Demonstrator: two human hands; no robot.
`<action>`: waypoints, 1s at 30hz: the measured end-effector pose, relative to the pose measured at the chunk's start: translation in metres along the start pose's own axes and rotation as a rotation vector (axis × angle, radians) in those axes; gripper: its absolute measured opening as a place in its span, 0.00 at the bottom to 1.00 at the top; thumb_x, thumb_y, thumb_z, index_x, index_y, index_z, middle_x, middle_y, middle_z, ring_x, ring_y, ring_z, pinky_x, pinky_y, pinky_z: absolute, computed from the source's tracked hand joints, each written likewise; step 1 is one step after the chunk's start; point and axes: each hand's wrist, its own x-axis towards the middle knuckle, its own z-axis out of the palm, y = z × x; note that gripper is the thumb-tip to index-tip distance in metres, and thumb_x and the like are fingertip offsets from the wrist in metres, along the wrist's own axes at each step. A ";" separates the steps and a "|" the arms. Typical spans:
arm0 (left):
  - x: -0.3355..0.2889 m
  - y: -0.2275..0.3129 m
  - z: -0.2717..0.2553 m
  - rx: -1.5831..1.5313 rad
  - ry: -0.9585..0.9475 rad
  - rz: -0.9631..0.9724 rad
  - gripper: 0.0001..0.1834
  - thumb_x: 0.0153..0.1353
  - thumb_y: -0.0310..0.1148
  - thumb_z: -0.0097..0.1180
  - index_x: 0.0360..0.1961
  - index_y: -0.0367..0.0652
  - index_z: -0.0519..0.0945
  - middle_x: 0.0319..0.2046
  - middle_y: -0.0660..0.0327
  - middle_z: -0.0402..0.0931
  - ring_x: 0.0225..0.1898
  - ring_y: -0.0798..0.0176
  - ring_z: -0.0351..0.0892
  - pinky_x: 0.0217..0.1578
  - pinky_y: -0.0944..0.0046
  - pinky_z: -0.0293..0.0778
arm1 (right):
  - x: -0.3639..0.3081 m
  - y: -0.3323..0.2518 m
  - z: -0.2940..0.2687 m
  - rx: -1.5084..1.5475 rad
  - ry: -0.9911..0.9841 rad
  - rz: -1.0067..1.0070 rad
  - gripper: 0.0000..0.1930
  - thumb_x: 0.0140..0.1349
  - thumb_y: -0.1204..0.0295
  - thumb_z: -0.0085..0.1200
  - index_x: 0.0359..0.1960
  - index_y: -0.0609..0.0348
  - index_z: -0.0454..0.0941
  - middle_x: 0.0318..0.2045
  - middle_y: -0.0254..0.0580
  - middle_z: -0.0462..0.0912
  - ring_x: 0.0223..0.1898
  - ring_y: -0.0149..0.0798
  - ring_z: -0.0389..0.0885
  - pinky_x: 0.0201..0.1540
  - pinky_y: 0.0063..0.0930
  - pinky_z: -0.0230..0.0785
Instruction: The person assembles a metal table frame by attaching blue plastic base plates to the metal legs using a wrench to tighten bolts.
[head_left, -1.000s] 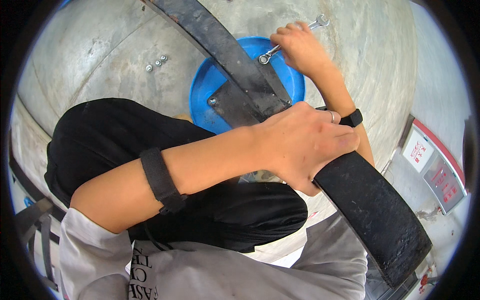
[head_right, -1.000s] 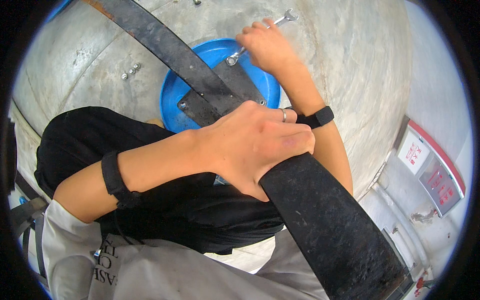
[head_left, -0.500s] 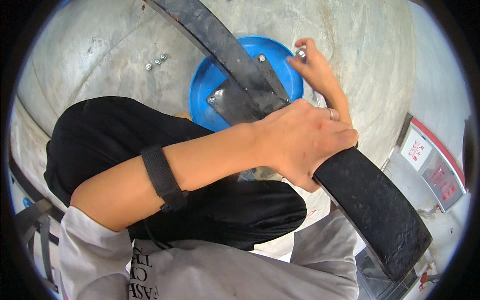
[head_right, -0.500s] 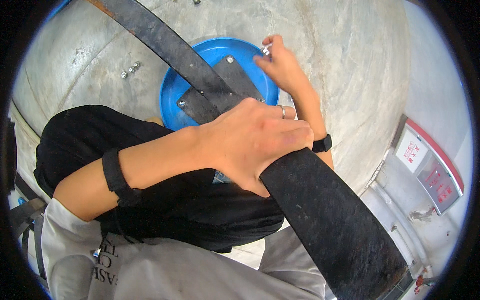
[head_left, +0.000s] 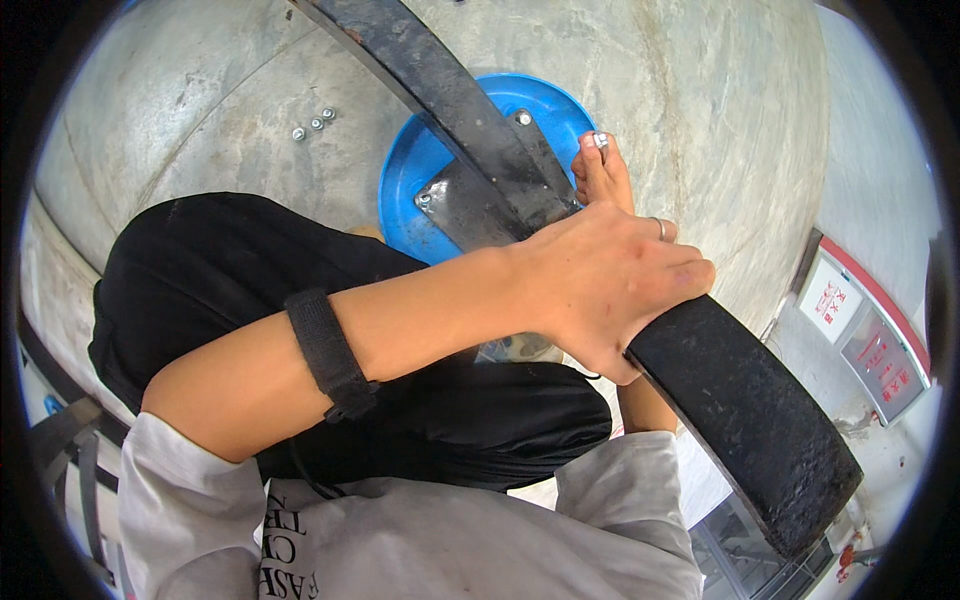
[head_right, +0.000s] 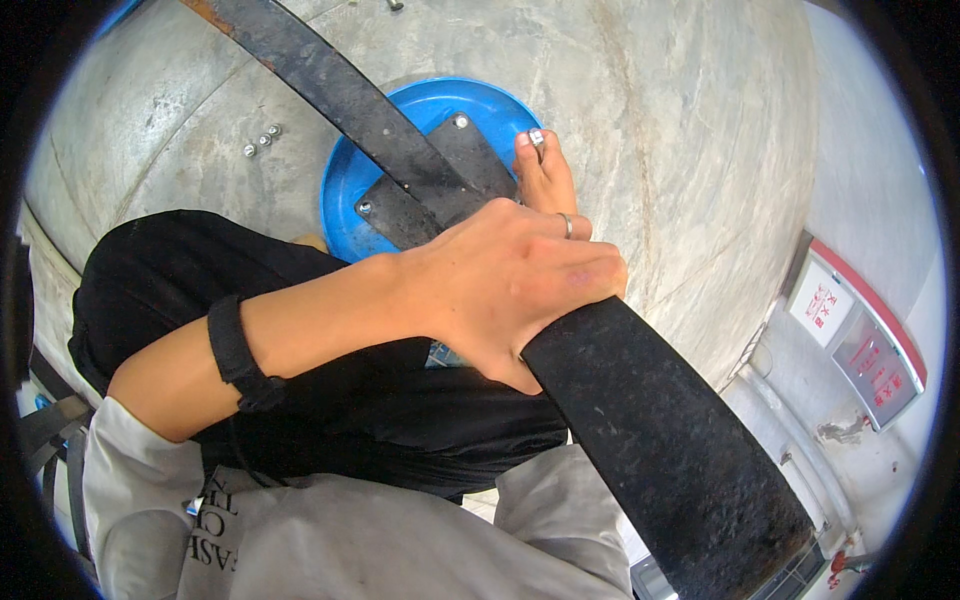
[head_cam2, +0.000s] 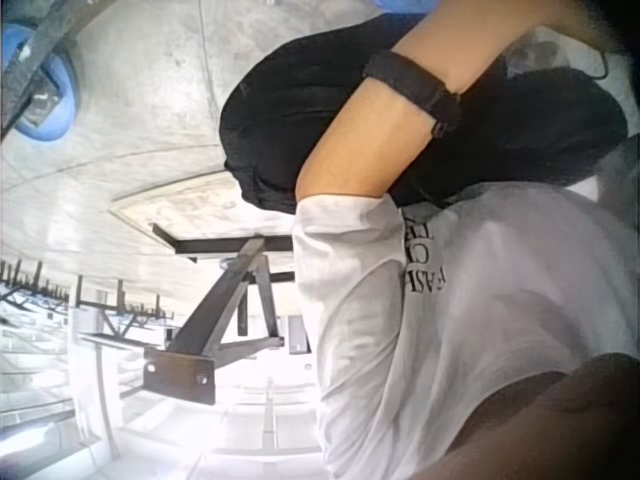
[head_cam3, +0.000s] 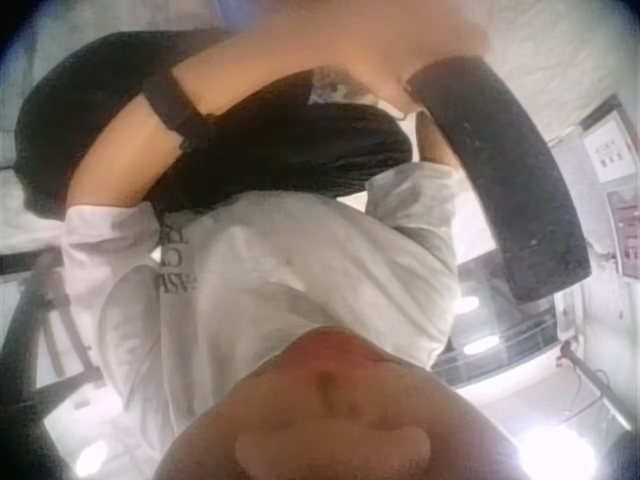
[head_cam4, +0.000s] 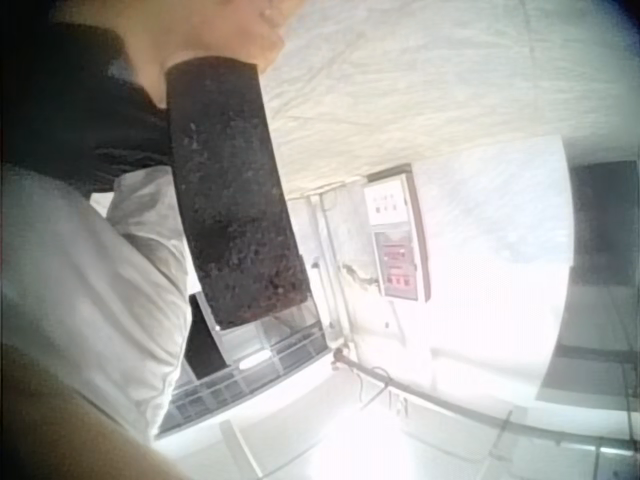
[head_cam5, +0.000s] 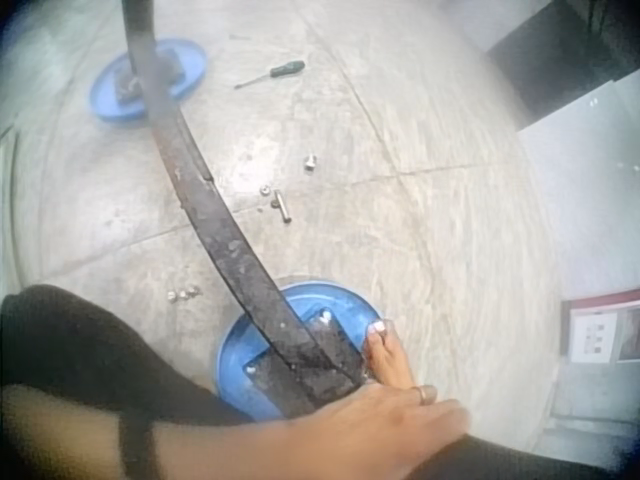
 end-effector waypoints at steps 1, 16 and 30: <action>-0.001 -0.001 0.000 0.004 0.013 0.010 0.31 0.25 0.41 0.65 0.35 0.43 0.68 0.31 0.63 0.68 0.34 0.59 0.72 0.24 0.58 0.70 | -0.002 -0.009 0.003 -0.059 0.003 0.120 0.14 0.63 0.63 0.45 0.35 0.64 0.71 0.22 0.36 0.70 0.24 0.29 0.67 0.27 0.26 0.60; -0.003 -0.002 0.002 -0.027 0.049 0.021 0.33 0.24 0.41 0.66 0.36 0.43 0.68 0.33 0.62 0.69 0.35 0.58 0.72 0.26 0.57 0.70 | -0.007 -0.031 -0.014 -0.769 -0.334 0.114 0.13 0.62 0.65 0.46 0.28 0.62 0.74 0.21 0.46 0.75 0.22 0.41 0.72 0.29 0.36 0.64; -0.002 -0.004 0.003 -0.008 0.052 0.047 0.33 0.24 0.42 0.67 0.35 0.42 0.67 0.31 0.62 0.69 0.33 0.57 0.72 0.23 0.58 0.70 | -0.010 -0.012 -0.001 -0.204 -0.122 -0.112 0.09 0.60 0.71 0.49 0.38 0.62 0.74 0.22 0.34 0.75 0.20 0.25 0.70 0.23 0.20 0.62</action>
